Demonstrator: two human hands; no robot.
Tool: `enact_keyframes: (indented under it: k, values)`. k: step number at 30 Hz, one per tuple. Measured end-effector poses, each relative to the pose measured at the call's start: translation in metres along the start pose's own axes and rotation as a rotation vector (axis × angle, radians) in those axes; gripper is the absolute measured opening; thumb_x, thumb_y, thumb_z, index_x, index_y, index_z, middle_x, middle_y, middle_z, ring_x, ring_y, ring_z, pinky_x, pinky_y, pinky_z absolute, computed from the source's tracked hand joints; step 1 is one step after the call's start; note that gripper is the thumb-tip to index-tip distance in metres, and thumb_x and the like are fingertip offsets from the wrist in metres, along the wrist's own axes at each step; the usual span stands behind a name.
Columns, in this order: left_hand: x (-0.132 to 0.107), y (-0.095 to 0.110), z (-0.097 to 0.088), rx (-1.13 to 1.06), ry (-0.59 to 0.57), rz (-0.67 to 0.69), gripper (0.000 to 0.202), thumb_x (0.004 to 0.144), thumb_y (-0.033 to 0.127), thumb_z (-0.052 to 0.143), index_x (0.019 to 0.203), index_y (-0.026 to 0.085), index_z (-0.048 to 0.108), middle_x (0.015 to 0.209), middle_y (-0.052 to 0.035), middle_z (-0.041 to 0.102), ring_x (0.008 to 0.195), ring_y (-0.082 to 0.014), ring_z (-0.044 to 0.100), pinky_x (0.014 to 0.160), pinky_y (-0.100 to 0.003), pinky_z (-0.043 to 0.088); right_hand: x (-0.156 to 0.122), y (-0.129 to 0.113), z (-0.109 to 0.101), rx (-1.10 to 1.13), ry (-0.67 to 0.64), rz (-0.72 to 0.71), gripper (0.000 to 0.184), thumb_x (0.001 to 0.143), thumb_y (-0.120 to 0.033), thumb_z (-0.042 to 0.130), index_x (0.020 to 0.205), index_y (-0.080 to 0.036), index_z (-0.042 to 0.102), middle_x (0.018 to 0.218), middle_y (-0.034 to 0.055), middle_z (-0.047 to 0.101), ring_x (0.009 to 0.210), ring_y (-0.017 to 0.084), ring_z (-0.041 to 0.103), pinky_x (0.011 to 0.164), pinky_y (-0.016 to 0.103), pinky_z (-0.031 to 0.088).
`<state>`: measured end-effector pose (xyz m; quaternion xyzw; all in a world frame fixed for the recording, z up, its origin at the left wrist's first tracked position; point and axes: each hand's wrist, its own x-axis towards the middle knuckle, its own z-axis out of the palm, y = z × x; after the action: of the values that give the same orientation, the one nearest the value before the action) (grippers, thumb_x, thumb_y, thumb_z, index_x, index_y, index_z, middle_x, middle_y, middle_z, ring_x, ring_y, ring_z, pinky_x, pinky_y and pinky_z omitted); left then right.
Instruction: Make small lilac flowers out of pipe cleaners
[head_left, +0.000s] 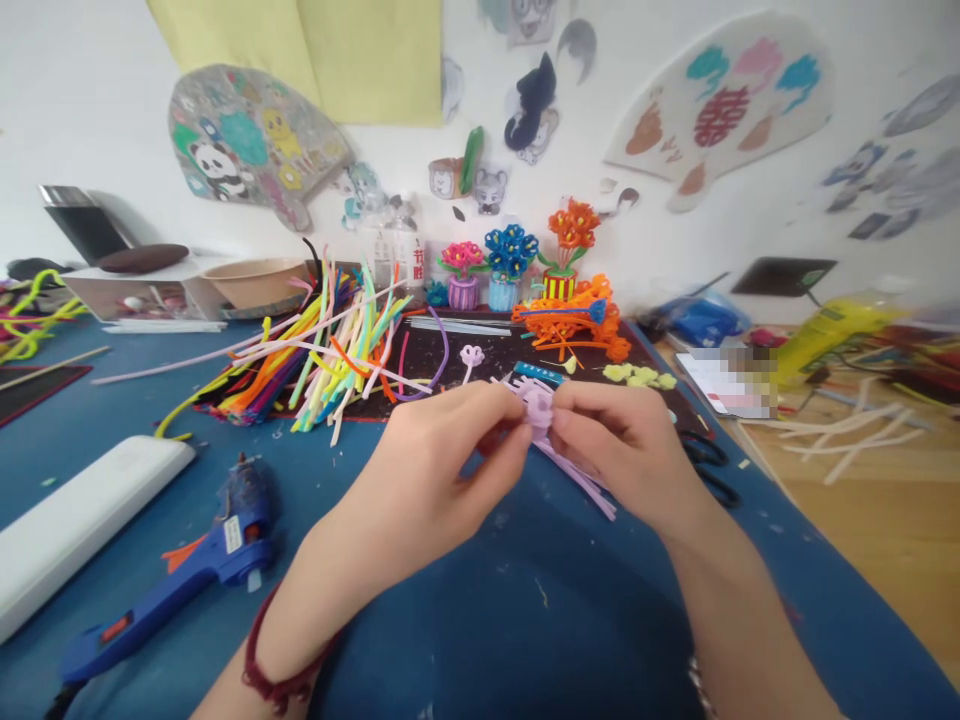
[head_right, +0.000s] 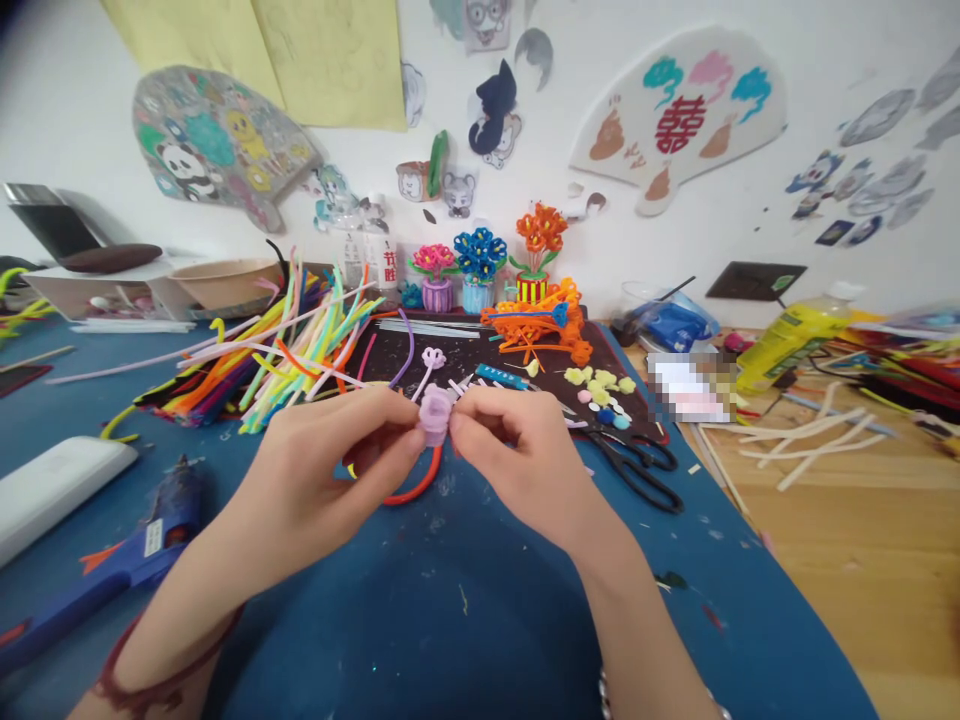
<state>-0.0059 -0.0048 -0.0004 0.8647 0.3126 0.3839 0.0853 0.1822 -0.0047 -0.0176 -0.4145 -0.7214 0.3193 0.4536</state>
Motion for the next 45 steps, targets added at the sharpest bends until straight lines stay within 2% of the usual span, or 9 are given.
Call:
enact_keyframes:
  k: [10, 21, 27, 35, 41, 45]
  values:
    - [0.000, 0.006, -0.002, -0.310, -0.115, -0.183, 0.021, 0.095, 0.022, 0.050, 0.076, 0.015, 0.056, 0.061, 0.0068, 0.048, 0.053, -0.0045, 0.037, 0.048, -0.015, 0.030, -0.002, 0.003, -0.001, 0.357, -0.087, 0.162, 0.030, 0.086, -0.016, 0.050, 0.056, -0.018, 0.045, 0.047, -0.0085, 0.034, 0.039, 0.004, 0.025, 0.037, 0.019, 0.020]
    - [0.003, 0.008, 0.001, -0.399, -0.143, -0.202, 0.027, 0.094, 0.020, 0.049, 0.067, 0.015, 0.051, 0.058, 0.0068, 0.042, 0.052, -0.0047, 0.032, 0.048, -0.016, 0.028, -0.001, 0.004, -0.004, 0.364, -0.130, 0.212, 0.027, 0.082, -0.014, 0.052, 0.056, -0.017, 0.047, 0.047, -0.0091, 0.030, 0.040, 0.002, 0.021, 0.035, 0.016, 0.015]
    - [0.003, 0.007, 0.005, -0.481, -0.193, -0.248, 0.029, 0.093, 0.022, 0.049, 0.065, 0.014, 0.052, 0.058, 0.0051, 0.046, 0.053, -0.0056, 0.035, 0.048, -0.019, 0.028, -0.002, 0.003, -0.006, 0.362, -0.154, 0.249, 0.024, 0.080, -0.014, 0.051, 0.056, -0.017, 0.048, 0.047, -0.0090, 0.028, 0.040, 0.003, 0.020, 0.035, 0.017, 0.015]
    - [0.003, 0.014, 0.013, -0.517, -0.064, -0.284, 0.021, 0.075, 0.008, 0.054, 0.054, 0.013, 0.052, 0.050, 0.0049, 0.044, 0.048, -0.0042, 0.032, 0.043, -0.019, 0.023, -0.001, 0.002, -0.006, 0.363, -0.200, 0.246, 0.024, 0.078, -0.015, 0.051, 0.055, -0.017, 0.046, 0.048, -0.0089, 0.026, 0.040, 0.003, 0.020, 0.035, 0.018, 0.012]
    - [0.002, 0.016, 0.016, -0.496, -0.011, -0.347, 0.022, 0.072, 0.010, 0.051, 0.051, 0.014, 0.049, 0.047, 0.0044, 0.041, 0.046, -0.0052, 0.032, 0.042, -0.021, 0.022, 0.000, -0.001, -0.006, 0.291, -0.201, 0.218, 0.023, 0.077, -0.016, 0.051, 0.054, -0.017, 0.046, 0.049, -0.0081, 0.028, 0.042, 0.004, 0.023, 0.037, 0.019, 0.012]
    - [0.001, 0.018, 0.016, -0.415, 0.040, -0.325, 0.024, 0.071, 0.010, 0.050, 0.049, 0.015, 0.044, 0.047, 0.0051, 0.036, 0.046, -0.0048, 0.029, 0.043, -0.021, 0.022, 0.001, -0.003, -0.005, 0.235, -0.206, 0.203, 0.022, 0.077, -0.019, 0.051, 0.055, -0.017, 0.049, 0.048, -0.0073, 0.032, 0.042, 0.004, 0.025, 0.037, 0.020, 0.014]
